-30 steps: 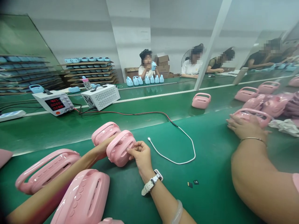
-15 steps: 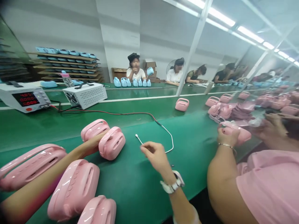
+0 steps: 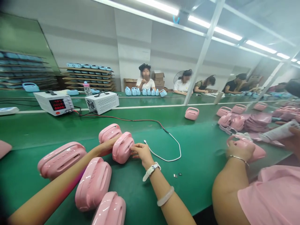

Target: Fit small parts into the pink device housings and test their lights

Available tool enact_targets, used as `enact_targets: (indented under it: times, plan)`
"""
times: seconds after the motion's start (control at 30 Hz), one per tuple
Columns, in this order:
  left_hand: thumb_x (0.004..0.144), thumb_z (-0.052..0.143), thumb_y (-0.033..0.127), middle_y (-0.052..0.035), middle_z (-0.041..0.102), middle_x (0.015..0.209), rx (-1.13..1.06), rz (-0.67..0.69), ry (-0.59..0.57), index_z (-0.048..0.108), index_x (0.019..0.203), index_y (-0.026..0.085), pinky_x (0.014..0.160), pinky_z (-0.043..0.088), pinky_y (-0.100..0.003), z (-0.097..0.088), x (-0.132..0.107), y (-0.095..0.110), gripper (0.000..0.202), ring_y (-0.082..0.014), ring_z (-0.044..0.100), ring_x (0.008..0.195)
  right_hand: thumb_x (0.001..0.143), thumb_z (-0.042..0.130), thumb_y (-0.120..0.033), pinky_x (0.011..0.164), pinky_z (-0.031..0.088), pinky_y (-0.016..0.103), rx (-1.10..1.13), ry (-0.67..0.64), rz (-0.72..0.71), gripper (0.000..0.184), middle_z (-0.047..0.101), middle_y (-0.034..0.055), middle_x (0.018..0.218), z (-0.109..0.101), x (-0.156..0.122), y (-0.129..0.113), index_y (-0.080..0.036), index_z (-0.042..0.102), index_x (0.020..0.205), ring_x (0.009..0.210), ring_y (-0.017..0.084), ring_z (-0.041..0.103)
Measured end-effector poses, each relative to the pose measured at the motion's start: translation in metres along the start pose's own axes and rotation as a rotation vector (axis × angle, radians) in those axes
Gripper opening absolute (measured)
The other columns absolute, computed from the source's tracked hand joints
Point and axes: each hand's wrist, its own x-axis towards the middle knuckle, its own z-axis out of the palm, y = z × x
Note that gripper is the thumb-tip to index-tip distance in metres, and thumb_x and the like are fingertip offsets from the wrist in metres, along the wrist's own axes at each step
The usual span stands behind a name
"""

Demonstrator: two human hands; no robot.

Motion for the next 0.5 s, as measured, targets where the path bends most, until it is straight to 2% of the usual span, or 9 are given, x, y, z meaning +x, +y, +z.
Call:
enact_targets:
  times: [0.07,0.17,0.27,0.5]
  plan:
    - [0.088,0.056,0.040,-0.0049,0.067,0.094,-0.035,-0.022,-0.064,0.063,0.097,0.016,0.085,0.050,-0.033,-0.001,0.000,-0.001,0.026,-0.0190,0.063,0.093,0.040,0.086,-0.039,0.049,0.048,0.021,0.069,-0.012,0.025,0.043,0.064,0.0014,0.059,0.001,0.006,0.010,-0.013,0.064,0.066,0.052,0.011,0.060]
    - [0.083,0.058,0.041,-0.0030,0.067,0.091,-0.076,-0.041,-0.098,0.063,0.094,0.020,0.084,0.049,-0.028,-0.002,0.001,-0.004,0.024,-0.0203,0.062,0.099,0.040,0.088,-0.038,0.051,0.050,0.021,0.144,-0.027,0.041,0.045,0.064,0.0006,0.059,-0.002,0.006,0.018,-0.013,0.065,0.068,0.052,0.010,0.060]
    - [0.078,0.061,0.041,-0.0022,0.066,0.091,-0.103,-0.050,-0.104,0.061,0.090,0.021,0.083,0.048,-0.027,-0.002,0.001,-0.004,0.023,-0.0198,0.061,0.098,0.039,0.090,-0.036,0.052,0.050,0.021,0.181,-0.038,0.052,0.045,0.064,0.0002,0.058,-0.002,0.005,0.019,-0.012,0.064,0.067,0.051,0.009,0.059]
    - [0.079,0.059,0.034,-0.0019,0.066,0.090,-0.127,-0.090,-0.068,0.062,0.095,0.020,0.086,0.046,-0.027,0.000,-0.004,0.004,0.021,-0.0204,0.059,0.101,0.039,0.091,-0.034,0.055,0.050,0.023,0.201,-0.051,0.055,0.043,0.065,0.0005,0.059,0.000,0.005,0.016,-0.012,0.064,0.065,0.051,0.010,0.059]
